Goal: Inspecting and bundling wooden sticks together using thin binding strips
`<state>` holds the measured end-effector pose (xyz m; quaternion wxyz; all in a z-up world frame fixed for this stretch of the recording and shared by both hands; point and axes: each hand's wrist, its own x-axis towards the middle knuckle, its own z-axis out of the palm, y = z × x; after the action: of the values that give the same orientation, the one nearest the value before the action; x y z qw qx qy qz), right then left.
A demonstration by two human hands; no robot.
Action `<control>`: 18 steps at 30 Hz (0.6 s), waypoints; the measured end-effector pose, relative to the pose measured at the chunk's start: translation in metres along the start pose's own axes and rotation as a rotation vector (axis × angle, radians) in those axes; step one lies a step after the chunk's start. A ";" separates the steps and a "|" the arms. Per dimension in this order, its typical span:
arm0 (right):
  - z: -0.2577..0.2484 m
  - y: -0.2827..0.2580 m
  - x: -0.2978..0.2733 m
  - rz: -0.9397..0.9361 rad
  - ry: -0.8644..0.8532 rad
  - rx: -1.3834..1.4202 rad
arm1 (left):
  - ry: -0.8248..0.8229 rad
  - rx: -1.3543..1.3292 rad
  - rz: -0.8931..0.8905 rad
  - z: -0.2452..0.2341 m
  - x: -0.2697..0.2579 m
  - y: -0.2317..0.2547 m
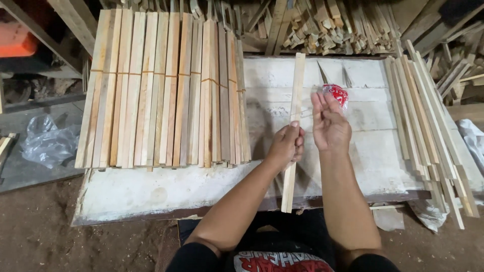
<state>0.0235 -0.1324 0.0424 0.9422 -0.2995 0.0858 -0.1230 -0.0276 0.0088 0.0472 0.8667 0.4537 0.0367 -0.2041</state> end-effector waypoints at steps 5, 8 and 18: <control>0.025 0.009 0.044 -0.330 -0.053 -0.641 | -0.029 0.002 -0.010 -0.001 -0.001 -0.008; 0.046 -0.006 0.065 -0.287 -0.052 -0.947 | -0.074 0.044 -0.021 -0.004 -0.001 -0.013; 0.094 -0.022 0.076 -0.145 -0.044 -1.046 | -0.151 0.082 -0.016 -0.005 -0.004 -0.015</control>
<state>0.1142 -0.1198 0.1245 0.6575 -0.7374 0.0947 -0.1223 -0.0367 0.0065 0.0336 0.8460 0.4718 -0.0335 -0.2460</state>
